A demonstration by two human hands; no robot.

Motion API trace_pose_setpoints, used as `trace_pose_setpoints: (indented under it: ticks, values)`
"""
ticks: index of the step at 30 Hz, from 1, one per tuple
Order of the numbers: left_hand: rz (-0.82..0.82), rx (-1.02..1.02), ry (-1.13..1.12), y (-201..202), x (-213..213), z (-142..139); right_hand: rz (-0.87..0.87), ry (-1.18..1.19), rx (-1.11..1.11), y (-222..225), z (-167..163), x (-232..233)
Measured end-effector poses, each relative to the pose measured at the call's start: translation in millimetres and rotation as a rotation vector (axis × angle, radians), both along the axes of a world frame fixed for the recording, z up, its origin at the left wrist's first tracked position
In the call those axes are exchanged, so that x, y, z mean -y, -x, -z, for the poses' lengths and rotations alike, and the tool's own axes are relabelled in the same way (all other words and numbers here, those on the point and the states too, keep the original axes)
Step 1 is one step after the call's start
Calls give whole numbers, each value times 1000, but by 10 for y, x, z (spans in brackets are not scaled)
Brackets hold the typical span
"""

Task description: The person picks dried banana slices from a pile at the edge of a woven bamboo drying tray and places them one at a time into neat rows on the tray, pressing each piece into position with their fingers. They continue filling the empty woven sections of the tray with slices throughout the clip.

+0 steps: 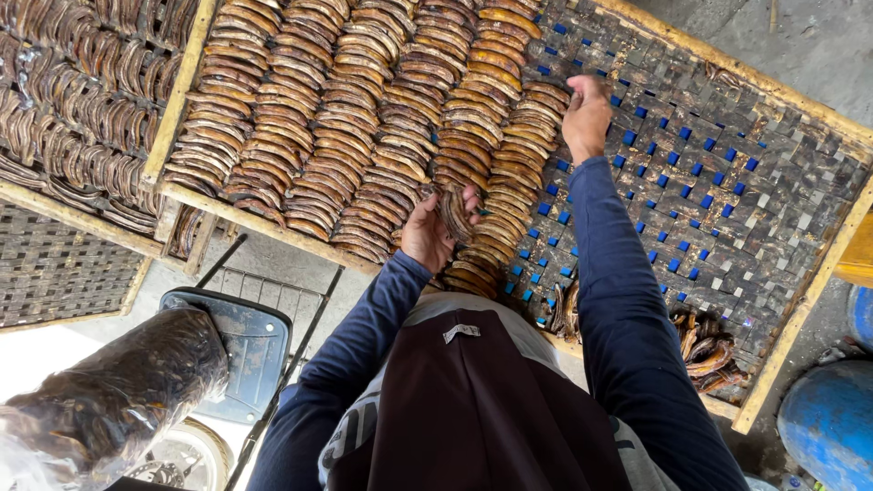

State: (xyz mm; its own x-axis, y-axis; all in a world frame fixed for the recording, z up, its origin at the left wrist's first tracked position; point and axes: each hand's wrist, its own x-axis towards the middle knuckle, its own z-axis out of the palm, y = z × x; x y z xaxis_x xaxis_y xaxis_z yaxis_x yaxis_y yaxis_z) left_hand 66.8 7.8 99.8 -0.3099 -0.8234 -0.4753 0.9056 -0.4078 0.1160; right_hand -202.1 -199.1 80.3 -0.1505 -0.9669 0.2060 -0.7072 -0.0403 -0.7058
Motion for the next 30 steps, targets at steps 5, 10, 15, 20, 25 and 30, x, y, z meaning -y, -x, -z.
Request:
trace_pose_setpoints:
  ticks: [5, 10, 15, 20, 25, 30]
  values:
    - [-58, 152, 134, 141, -16, 113, -188, -301, 385, -285, -489, -585]
    - [54, 325, 151, 216, -65, 253, -654, -508, 470, -781, -721, -1366]
    - [60, 257, 85, 213, -60, 155, -571, -429, 460, -719, -590, -1434]
    - [54, 296, 77, 199, -46, 155, -520, -358, 555, -562, -524, -1455]
    - [49, 435, 245, 256, -68, 292, -667, -370, 452, -518, -659, -1503]
    - [76, 599, 303, 264, -41, 295, -663, -476, 392, -548, -771, -1525]
